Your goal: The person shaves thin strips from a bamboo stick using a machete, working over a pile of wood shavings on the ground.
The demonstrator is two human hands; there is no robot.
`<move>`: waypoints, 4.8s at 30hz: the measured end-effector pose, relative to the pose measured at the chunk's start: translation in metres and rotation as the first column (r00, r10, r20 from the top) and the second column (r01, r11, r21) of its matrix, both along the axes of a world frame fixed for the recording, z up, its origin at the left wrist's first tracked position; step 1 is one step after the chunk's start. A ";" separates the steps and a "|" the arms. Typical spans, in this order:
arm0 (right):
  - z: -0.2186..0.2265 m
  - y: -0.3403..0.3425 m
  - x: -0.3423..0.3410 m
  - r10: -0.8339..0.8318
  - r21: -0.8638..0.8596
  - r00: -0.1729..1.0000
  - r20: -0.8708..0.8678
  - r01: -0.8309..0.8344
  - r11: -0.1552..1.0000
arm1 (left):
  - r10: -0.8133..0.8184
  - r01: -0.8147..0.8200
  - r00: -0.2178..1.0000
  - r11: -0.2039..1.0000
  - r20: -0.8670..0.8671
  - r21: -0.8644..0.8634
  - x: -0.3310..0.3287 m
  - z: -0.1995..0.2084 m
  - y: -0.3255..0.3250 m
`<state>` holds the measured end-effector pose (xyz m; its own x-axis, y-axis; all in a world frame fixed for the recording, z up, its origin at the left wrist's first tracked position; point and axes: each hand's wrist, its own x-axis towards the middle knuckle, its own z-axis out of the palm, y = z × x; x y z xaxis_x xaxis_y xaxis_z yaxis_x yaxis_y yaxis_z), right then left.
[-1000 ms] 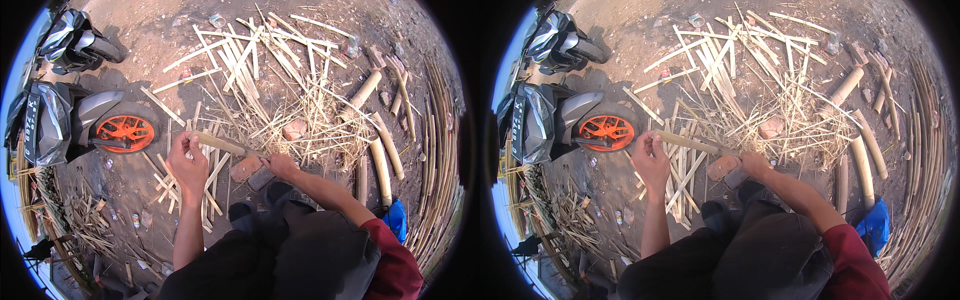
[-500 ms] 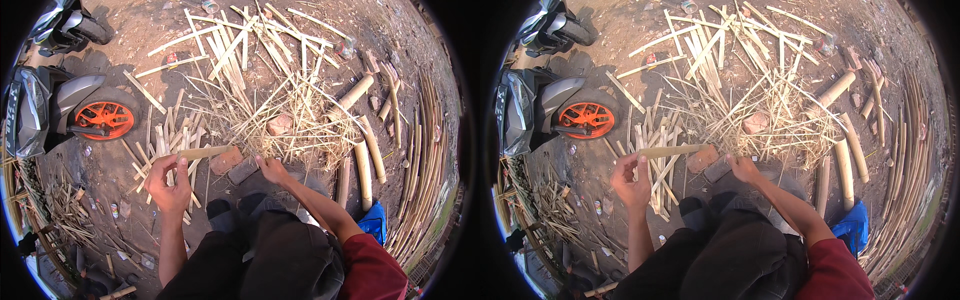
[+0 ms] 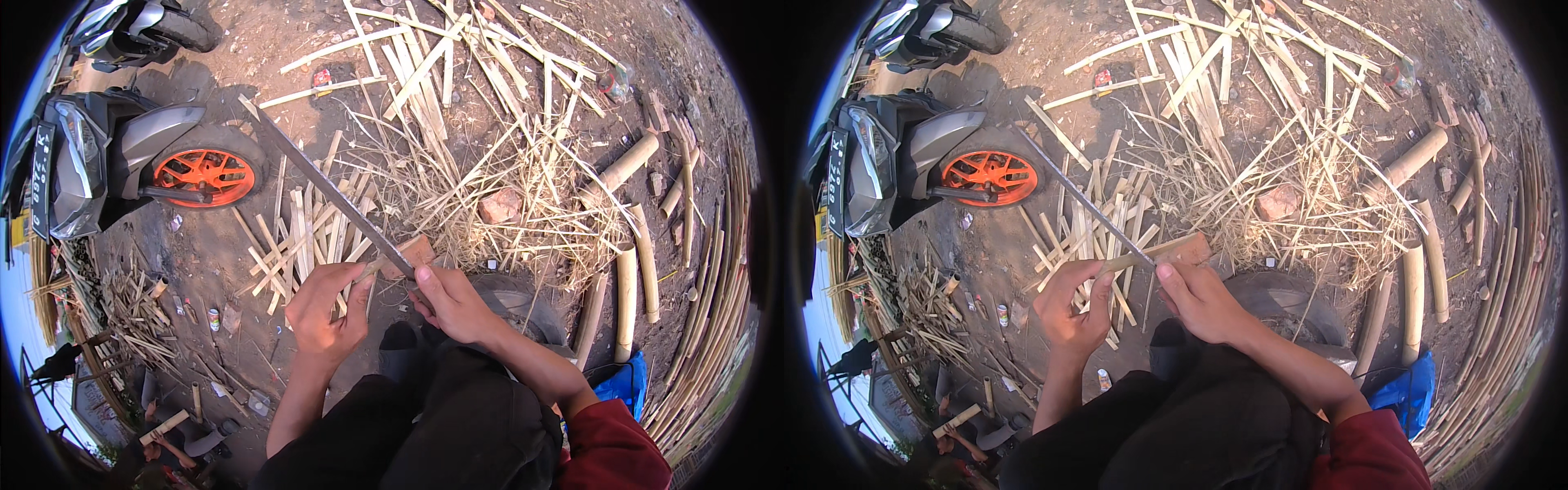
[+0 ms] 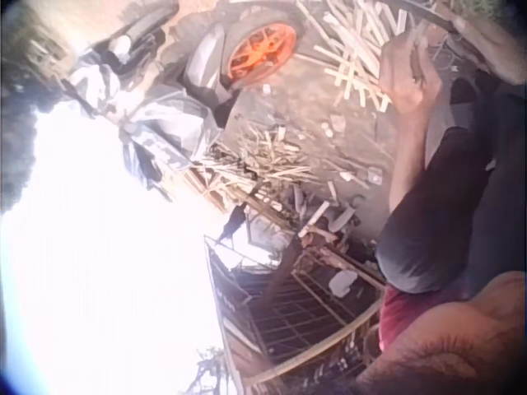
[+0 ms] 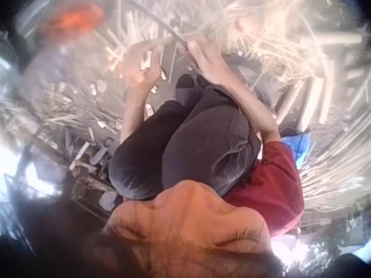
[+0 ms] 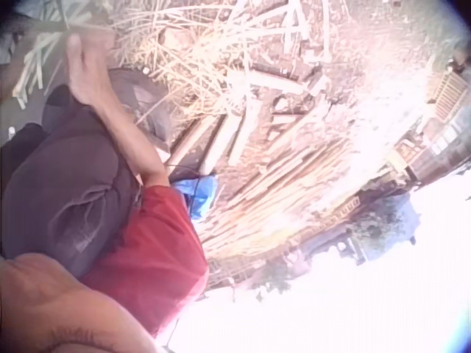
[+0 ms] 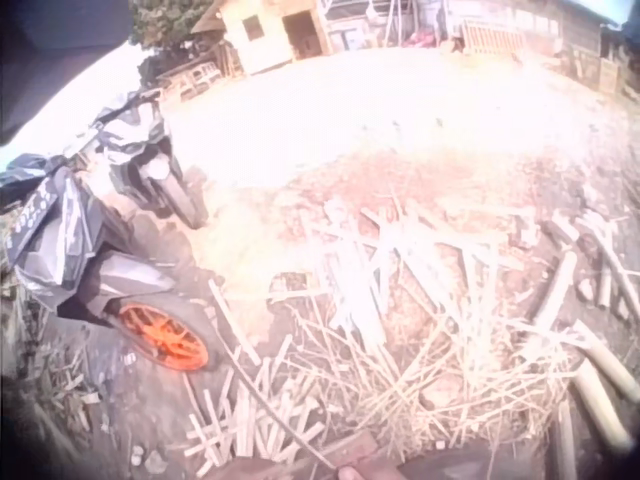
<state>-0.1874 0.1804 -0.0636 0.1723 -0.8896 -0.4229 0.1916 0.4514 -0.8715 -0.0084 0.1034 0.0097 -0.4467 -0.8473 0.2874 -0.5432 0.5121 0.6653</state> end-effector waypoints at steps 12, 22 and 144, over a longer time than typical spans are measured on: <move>0.028 0.002 0.007 -0.035 -0.106 0.988 -0.149 0.019 0.994 | 0.101 -0.090 0.992 0.987 0.082 -0.133 0.010 -0.004 0.005; -0.005 0.017 0.004 0.016 -0.057 0.964 -0.266 -0.032 0.998 | 0.039 -0.030 0.996 0.992 0.077 -0.120 0.010 -0.005 0.018; -0.106 0.047 -0.015 0.265 0.207 0.829 -0.493 -0.184 0.961 | 0.218 -0.195 0.972 0.955 0.082 -0.225 0.041 -0.028 0.013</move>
<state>-0.2025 0.2277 -0.1693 0.0832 -0.7748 -0.6267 -0.3852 0.5550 -0.7373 0.0323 0.1160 -0.0178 -0.3060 -0.8481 0.4326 -0.7131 0.5052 0.4861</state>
